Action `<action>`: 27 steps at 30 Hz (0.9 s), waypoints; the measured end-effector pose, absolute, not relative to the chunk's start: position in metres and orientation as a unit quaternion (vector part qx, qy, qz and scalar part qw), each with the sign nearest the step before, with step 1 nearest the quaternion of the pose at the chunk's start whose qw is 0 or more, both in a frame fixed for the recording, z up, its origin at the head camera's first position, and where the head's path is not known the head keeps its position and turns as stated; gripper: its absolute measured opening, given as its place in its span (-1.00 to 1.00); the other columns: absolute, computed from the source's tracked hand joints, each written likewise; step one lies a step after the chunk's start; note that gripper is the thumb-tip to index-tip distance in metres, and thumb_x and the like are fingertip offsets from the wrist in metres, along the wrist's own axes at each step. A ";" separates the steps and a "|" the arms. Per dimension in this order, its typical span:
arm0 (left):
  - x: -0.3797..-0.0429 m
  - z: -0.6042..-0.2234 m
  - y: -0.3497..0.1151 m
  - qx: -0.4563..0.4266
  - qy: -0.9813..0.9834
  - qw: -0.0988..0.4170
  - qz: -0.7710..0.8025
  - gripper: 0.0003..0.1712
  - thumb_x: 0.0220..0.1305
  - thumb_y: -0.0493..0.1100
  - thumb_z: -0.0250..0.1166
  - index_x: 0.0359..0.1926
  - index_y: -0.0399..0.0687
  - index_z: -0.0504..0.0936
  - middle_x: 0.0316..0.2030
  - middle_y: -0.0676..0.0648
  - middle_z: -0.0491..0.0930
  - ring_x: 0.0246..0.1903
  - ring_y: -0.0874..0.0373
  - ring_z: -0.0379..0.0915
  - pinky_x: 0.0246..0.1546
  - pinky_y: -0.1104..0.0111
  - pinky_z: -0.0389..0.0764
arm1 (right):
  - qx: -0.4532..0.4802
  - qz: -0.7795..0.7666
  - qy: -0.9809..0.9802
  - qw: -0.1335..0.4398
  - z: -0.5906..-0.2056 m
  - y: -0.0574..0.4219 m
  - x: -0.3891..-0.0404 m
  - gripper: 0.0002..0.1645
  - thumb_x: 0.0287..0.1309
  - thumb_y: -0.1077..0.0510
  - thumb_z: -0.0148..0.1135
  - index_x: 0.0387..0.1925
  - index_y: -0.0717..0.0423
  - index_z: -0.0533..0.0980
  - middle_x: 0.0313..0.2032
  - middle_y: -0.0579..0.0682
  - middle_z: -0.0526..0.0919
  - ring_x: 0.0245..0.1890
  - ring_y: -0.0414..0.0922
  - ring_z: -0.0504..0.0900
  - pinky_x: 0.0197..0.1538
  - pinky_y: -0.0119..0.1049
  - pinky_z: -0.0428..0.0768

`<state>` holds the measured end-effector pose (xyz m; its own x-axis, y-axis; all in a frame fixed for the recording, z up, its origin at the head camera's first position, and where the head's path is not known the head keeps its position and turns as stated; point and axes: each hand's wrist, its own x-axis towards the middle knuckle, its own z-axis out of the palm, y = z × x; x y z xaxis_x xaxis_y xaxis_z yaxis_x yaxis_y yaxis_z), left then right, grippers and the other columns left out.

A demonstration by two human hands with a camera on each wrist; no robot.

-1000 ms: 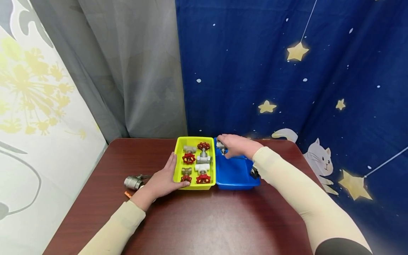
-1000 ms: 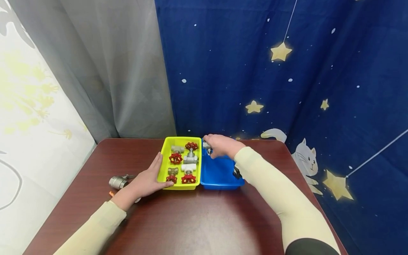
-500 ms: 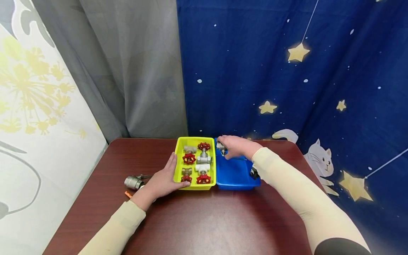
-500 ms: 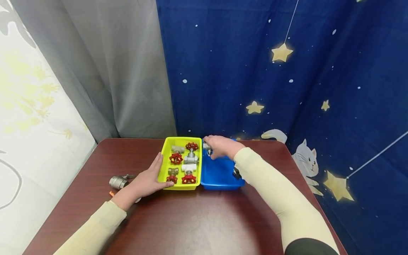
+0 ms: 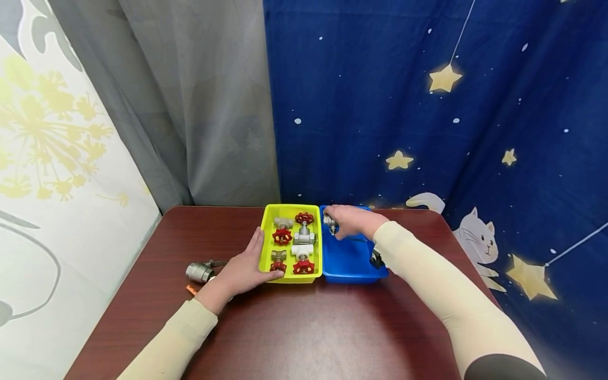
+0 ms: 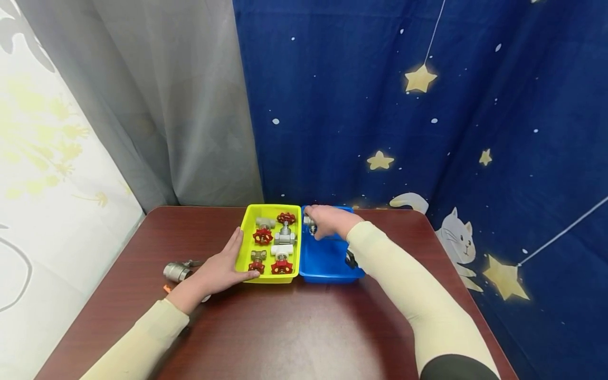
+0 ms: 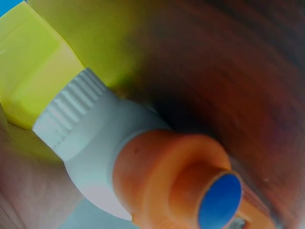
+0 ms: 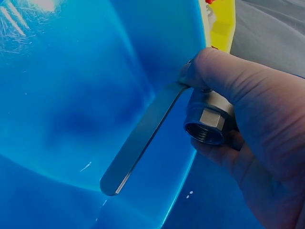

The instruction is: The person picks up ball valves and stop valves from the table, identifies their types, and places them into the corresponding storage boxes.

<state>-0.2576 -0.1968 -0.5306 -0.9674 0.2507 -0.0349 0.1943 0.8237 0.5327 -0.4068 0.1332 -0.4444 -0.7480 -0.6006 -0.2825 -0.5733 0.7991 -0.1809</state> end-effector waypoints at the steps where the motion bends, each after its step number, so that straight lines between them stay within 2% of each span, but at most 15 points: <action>1: -0.258 -0.530 -0.197 0.117 0.953 0.051 0.273 0.64 0.17 0.69 0.40 0.82 -0.03 -0.32 0.81 -0.08 -0.38 0.14 -0.10 0.65 0.14 -0.03 0.71 | -0.314 -0.043 0.934 0.166 -0.446 0.133 -0.407 0.03 0.32 0.08 0.64 0.65 0.13 0.29 0.52 0.16 0.49 0.47 0.14 0.52 0.51 0.09 0.47; 12: -0.258 -0.531 -0.196 0.114 0.954 0.049 0.274 0.61 0.19 0.62 0.44 0.82 -0.02 -0.32 0.81 -0.06 -0.37 0.07 -0.06 0.65 0.08 0.02 0.74 | -0.295 -0.033 0.935 0.195 -0.454 0.133 -0.410 -0.01 0.37 0.06 0.61 0.65 0.09 0.29 0.50 0.15 0.51 0.44 0.12 0.53 0.51 0.10 0.47; 27: -0.257 -0.532 -0.197 0.122 0.952 0.044 0.276 0.63 0.17 0.66 0.42 0.82 -0.06 -0.30 0.81 -0.10 -0.36 0.22 -0.12 0.61 0.19 -0.04 0.69 | -0.281 -0.016 0.937 0.207 -0.469 0.126 -0.417 -0.10 0.35 0.05 0.63 0.56 0.09 0.38 0.27 0.06 0.65 0.12 0.00 0.64 0.36 0.00 0.63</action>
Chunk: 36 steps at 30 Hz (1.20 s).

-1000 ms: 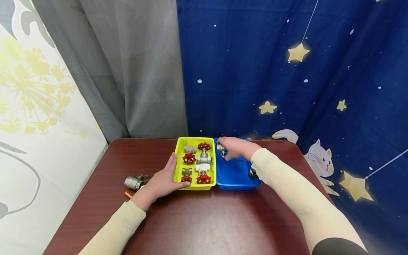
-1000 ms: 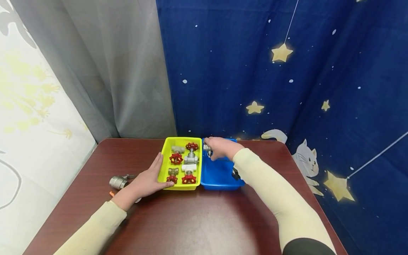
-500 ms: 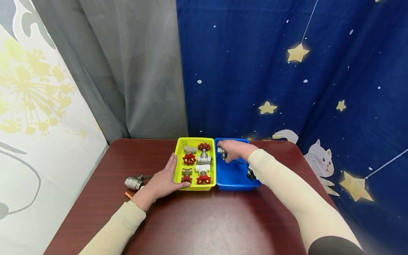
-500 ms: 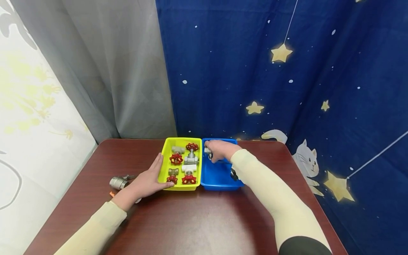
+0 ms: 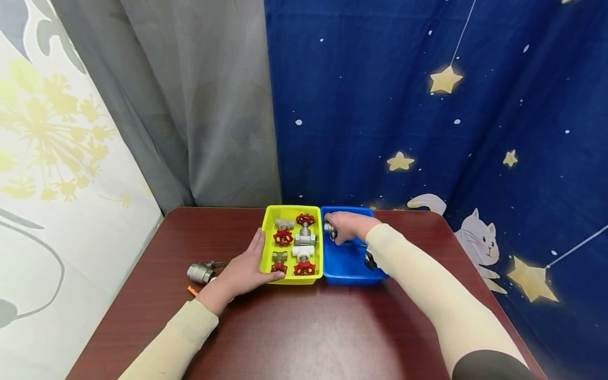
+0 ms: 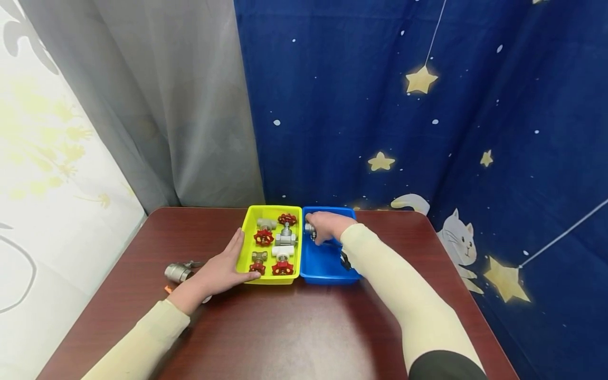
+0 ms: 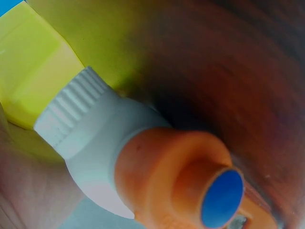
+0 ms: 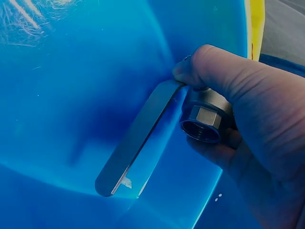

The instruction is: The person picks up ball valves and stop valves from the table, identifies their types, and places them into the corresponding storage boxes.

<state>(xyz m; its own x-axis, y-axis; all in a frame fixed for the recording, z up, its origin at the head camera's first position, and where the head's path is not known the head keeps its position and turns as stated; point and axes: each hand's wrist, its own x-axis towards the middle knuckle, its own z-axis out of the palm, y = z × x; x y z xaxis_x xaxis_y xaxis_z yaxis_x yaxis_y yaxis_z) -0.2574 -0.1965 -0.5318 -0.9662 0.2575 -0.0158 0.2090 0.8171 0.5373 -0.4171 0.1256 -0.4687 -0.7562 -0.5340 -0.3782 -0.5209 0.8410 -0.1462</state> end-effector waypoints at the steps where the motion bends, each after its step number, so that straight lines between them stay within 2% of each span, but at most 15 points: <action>1: -0.257 -0.532 -0.197 0.123 0.952 0.043 0.276 0.63 0.18 0.65 0.42 0.82 -0.07 -0.30 0.81 -0.11 -0.36 0.23 -0.12 0.61 0.19 -0.04 0.69 | -0.281 -0.016 0.937 0.207 -0.470 0.125 -0.418 -0.11 0.35 0.05 0.63 0.55 0.09 0.38 0.25 0.06 0.66 0.10 0.00 0.64 0.35 -0.01 0.64; 8: -0.259 -0.533 -0.196 0.127 0.953 0.034 0.273 0.60 0.21 0.59 0.46 0.82 -0.11 -0.27 0.80 -0.15 -0.33 0.39 -0.18 0.50 0.29 -0.08 0.64 | -0.273 -0.023 0.937 0.216 -0.477 0.125 -0.422 -0.21 0.35 0.07 0.63 0.47 0.05 0.43 0.10 -0.02 0.67 0.01 -0.03 0.63 0.28 -0.05 0.67; 12: -0.259 -0.534 -0.196 0.133 0.953 0.028 0.271 0.60 0.21 0.58 0.47 0.81 -0.14 -0.25 0.80 -0.19 -0.31 0.46 -0.21 0.44 0.33 -0.10 0.60 | -0.268 -0.023 0.938 0.220 -0.481 0.126 -0.423 -0.24 0.36 0.05 0.62 0.44 0.02 0.44 0.09 -0.02 0.67 -0.01 -0.03 0.63 0.27 -0.05 0.67; 18: -0.259 -0.534 -0.196 0.134 0.953 0.026 0.269 0.60 0.22 0.58 0.47 0.81 -0.17 -0.24 0.80 -0.20 -0.31 0.47 -0.22 0.42 0.33 -0.10 0.59 | -0.273 -0.016 0.937 0.219 -0.485 0.125 -0.425 -0.21 0.35 0.04 0.62 0.46 0.03 0.43 0.14 0.00 0.67 0.01 -0.03 0.63 0.30 -0.03 0.66; 27: -0.259 -0.535 -0.195 0.129 0.957 0.027 0.258 0.62 0.20 0.64 0.44 0.81 -0.15 -0.25 0.80 -0.17 -0.32 0.41 -0.20 0.49 0.29 -0.09 0.62 | -0.282 -0.013 0.937 0.209 -0.482 0.126 -0.422 -0.29 0.34 0.08 0.63 0.37 0.06 0.46 0.04 -0.01 0.66 -0.02 -0.02 0.62 0.22 -0.07 0.66; 30: -0.259 -0.534 -0.195 0.129 0.957 0.028 0.259 0.63 0.19 0.65 0.43 0.81 -0.15 -0.25 0.80 -0.16 -0.33 0.40 -0.20 0.50 0.29 -0.09 0.62 | -0.286 -0.009 0.936 0.206 -0.482 0.126 -0.422 -0.28 0.33 0.07 0.63 0.38 0.05 0.46 0.08 0.00 0.67 0.01 -0.01 0.62 0.24 -0.07 0.66; 36: -0.259 -0.533 -0.196 0.128 0.957 0.032 0.258 0.63 0.18 0.66 0.41 0.81 -0.15 -0.26 0.81 -0.14 -0.35 0.39 -0.20 0.51 0.29 -0.08 0.62 | -0.291 -0.003 0.935 0.203 -0.483 0.127 -0.423 -0.13 0.32 0.06 0.64 0.53 0.10 0.41 0.33 0.08 0.60 0.19 0.03 0.58 0.39 0.00 0.58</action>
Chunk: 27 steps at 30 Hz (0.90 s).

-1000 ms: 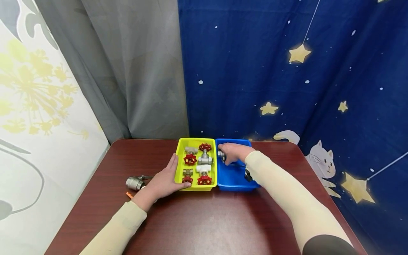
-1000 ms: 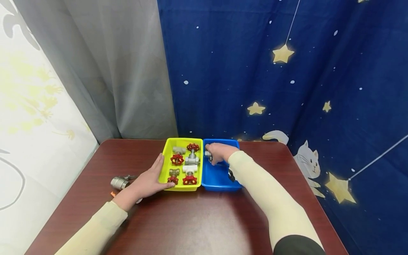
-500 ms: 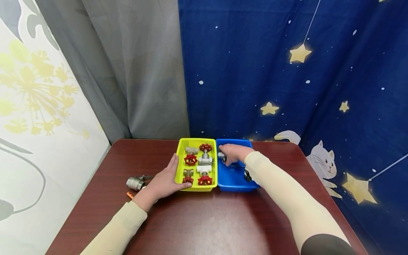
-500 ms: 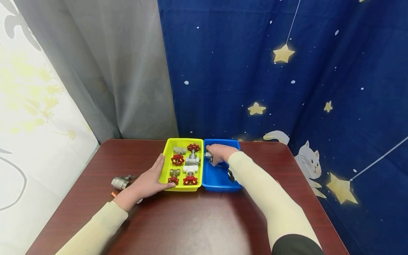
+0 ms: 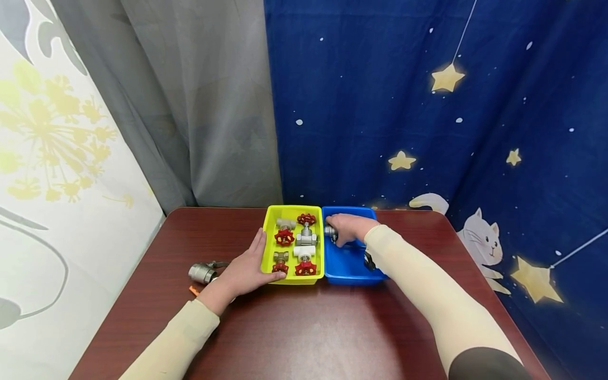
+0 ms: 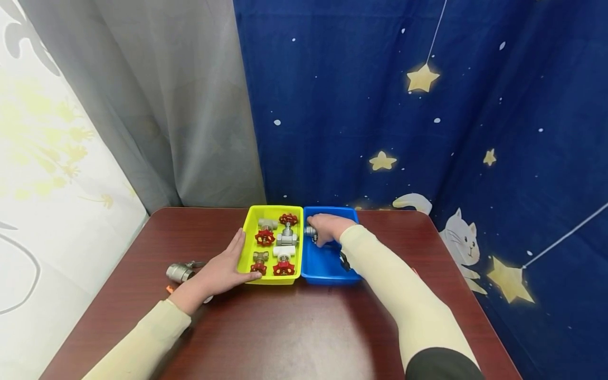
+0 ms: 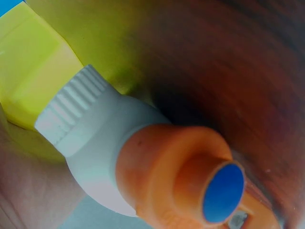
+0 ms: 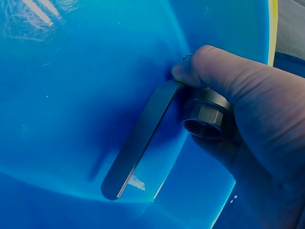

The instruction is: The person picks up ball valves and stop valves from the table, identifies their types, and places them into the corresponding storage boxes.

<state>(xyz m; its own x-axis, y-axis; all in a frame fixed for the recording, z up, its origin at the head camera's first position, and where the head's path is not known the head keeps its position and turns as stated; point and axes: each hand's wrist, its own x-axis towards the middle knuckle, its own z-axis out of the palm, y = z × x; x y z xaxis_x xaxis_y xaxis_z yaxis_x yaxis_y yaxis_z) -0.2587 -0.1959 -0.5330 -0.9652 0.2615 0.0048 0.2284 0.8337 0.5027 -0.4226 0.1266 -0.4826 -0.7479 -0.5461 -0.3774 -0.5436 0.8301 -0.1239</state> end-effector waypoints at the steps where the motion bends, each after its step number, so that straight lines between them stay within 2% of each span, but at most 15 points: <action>1: -0.259 -0.533 -0.196 0.128 0.957 0.033 0.258 0.63 0.19 0.66 0.42 0.81 -0.14 -0.26 0.81 -0.13 -0.35 0.39 -0.19 0.51 0.29 -0.08 0.62 | -0.289 -0.005 0.935 0.204 -0.483 0.127 -0.423 -0.11 0.33 0.06 0.64 0.55 0.09 0.40 0.36 0.08 0.57 0.21 0.03 0.57 0.40 0.00 0.58; 7: -0.259 -0.534 -0.196 0.124 0.957 0.033 0.261 0.61 0.20 0.63 0.44 0.82 -0.12 -0.26 0.81 -0.12 -0.36 0.37 -0.18 0.53 0.28 -0.08 0.63 | -0.282 -0.014 0.937 0.204 -0.485 0.128 -0.424 -0.13 0.35 0.06 0.63 0.55 0.03 0.40 0.46 0.06 0.46 0.26 0.02 0.54 0.43 0.01 0.57; 13: -0.259 -0.535 -0.196 0.120 0.956 0.037 0.266 0.62 0.19 0.63 0.44 0.82 -0.10 -0.27 0.81 -0.11 -0.36 0.37 -0.18 0.53 0.28 -0.09 0.63 | -0.269 -0.026 0.938 0.219 -0.486 0.127 -0.425 -0.13 0.38 0.07 0.60 0.56 0.04 0.36 0.40 0.03 0.49 0.23 0.01 0.54 0.44 0.00 0.55; 18: -0.259 -0.535 -0.196 0.120 0.956 0.038 0.264 0.63 0.17 0.67 0.42 0.82 -0.08 -0.28 0.81 -0.06 -0.40 0.36 -0.18 0.53 0.28 -0.09 0.63 | -0.281 -0.023 0.936 0.210 -0.486 0.128 -0.423 -0.19 0.37 0.08 0.61 0.50 0.05 0.40 0.35 0.04 0.52 0.20 0.00 0.55 0.42 -0.02 0.57; 27: -0.259 -0.535 -0.196 0.120 0.955 0.040 0.269 0.62 0.18 0.64 0.44 0.82 -0.07 -0.28 0.81 -0.09 -0.37 0.37 -0.18 0.51 0.28 -0.09 0.63 | -0.274 -0.028 0.937 0.215 -0.484 0.128 -0.422 -0.19 0.37 0.08 0.61 0.50 0.00 0.39 0.42 0.03 0.49 0.23 -0.01 0.55 0.43 -0.01 0.56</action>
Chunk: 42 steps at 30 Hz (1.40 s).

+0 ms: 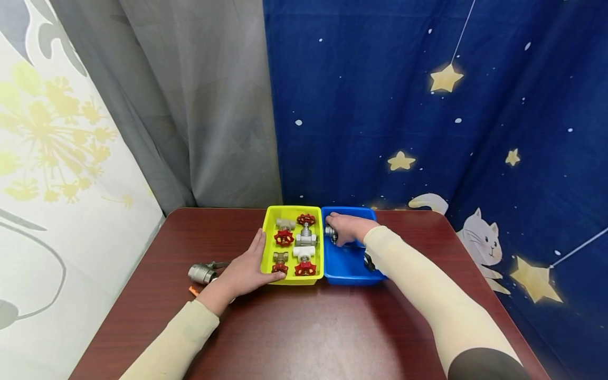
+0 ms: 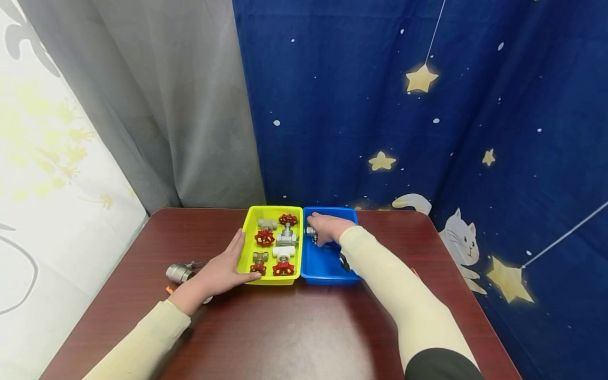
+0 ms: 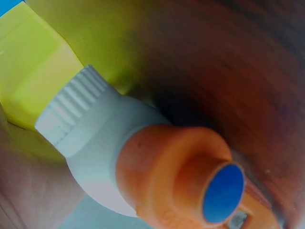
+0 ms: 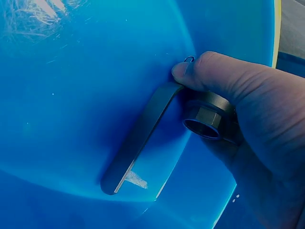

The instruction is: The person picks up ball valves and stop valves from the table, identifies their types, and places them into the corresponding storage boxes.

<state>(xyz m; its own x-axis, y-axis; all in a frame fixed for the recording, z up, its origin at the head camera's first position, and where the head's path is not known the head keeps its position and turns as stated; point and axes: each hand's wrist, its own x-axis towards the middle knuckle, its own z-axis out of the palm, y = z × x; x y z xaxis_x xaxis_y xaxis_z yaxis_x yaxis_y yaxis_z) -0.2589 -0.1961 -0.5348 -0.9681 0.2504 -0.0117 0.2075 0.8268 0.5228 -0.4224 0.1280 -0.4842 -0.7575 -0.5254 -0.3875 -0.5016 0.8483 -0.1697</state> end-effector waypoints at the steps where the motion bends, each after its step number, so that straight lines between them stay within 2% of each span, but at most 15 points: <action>1: -0.259 -0.535 -0.196 0.120 0.955 0.040 0.268 0.62 0.18 0.64 0.44 0.82 -0.08 -0.28 0.81 -0.09 -0.37 0.37 -0.18 0.52 0.28 -0.09 0.63 | -0.274 -0.029 0.937 0.215 -0.484 0.128 -0.422 -0.21 0.36 0.08 0.61 0.48 0.00 0.40 0.40 0.03 0.50 0.22 -0.01 0.55 0.42 -0.02 0.58; 6: -0.259 -0.534 -0.196 0.120 0.956 0.039 0.265 0.62 0.18 0.64 0.44 0.82 -0.08 -0.28 0.81 -0.07 -0.39 0.36 -0.17 0.52 0.28 -0.08 0.63 | -0.277 -0.036 0.938 0.205 -0.485 0.130 -0.420 -0.26 0.35 0.08 0.62 0.42 -0.02 0.43 0.22 -0.03 0.54 0.13 -0.03 0.57 0.34 -0.05 0.63; 9: -0.259 -0.534 -0.195 0.120 0.956 0.038 0.264 0.62 0.18 0.64 0.44 0.82 -0.08 -0.28 0.81 -0.08 -0.38 0.35 -0.16 0.53 0.27 -0.08 0.64 | -0.276 -0.044 0.938 0.204 -0.485 0.131 -0.419 -0.24 0.34 0.07 0.63 0.43 -0.01 0.43 0.19 -0.04 0.55 0.13 -0.02 0.57 0.34 -0.03 0.63; 18: -0.258 -0.533 -0.195 0.123 0.955 0.037 0.269 0.61 0.20 0.62 0.45 0.82 -0.09 -0.27 0.81 -0.11 -0.36 0.33 -0.17 0.55 0.26 -0.08 0.64 | -0.261 -0.048 0.942 0.203 -0.484 0.136 -0.421 -0.04 0.30 -0.03 0.66 0.57 0.04 0.36 0.37 0.05 0.53 0.29 0.03 0.55 0.47 0.08 0.51; 22: -0.258 -0.534 -0.195 0.125 0.955 0.035 0.268 0.61 0.20 0.62 0.45 0.82 -0.10 -0.27 0.81 -0.14 -0.34 0.32 -0.17 0.55 0.25 -0.08 0.65 | -0.259 -0.064 0.944 0.194 -0.481 0.143 -0.423 -0.02 0.32 -0.10 0.64 0.59 0.05 0.35 0.42 0.09 0.52 0.34 0.06 0.55 0.50 0.10 0.49; 28: -0.258 -0.534 -0.196 0.123 0.955 0.037 0.268 0.62 0.19 0.64 0.44 0.82 -0.08 -0.28 0.81 -0.10 -0.36 0.30 -0.16 0.56 0.24 -0.07 0.66 | -0.264 -0.089 0.945 0.169 -0.469 0.159 -0.422 -0.13 0.45 -0.13 0.51 0.59 0.08 0.38 0.47 0.14 0.49 0.39 0.11 0.56 0.47 0.14 0.52; 42: -0.256 -0.531 -0.196 0.126 0.955 0.040 0.266 0.61 0.21 0.63 0.43 0.82 -0.10 -0.29 0.81 -0.13 -0.36 0.37 -0.20 0.52 0.28 -0.09 0.64 | -0.326 -0.133 0.935 0.030 -0.432 0.217 -0.387 -0.58 0.51 0.06 0.43 0.22 0.20 0.61 0.13 0.16 0.69 0.09 0.14 0.70 0.20 0.07 0.69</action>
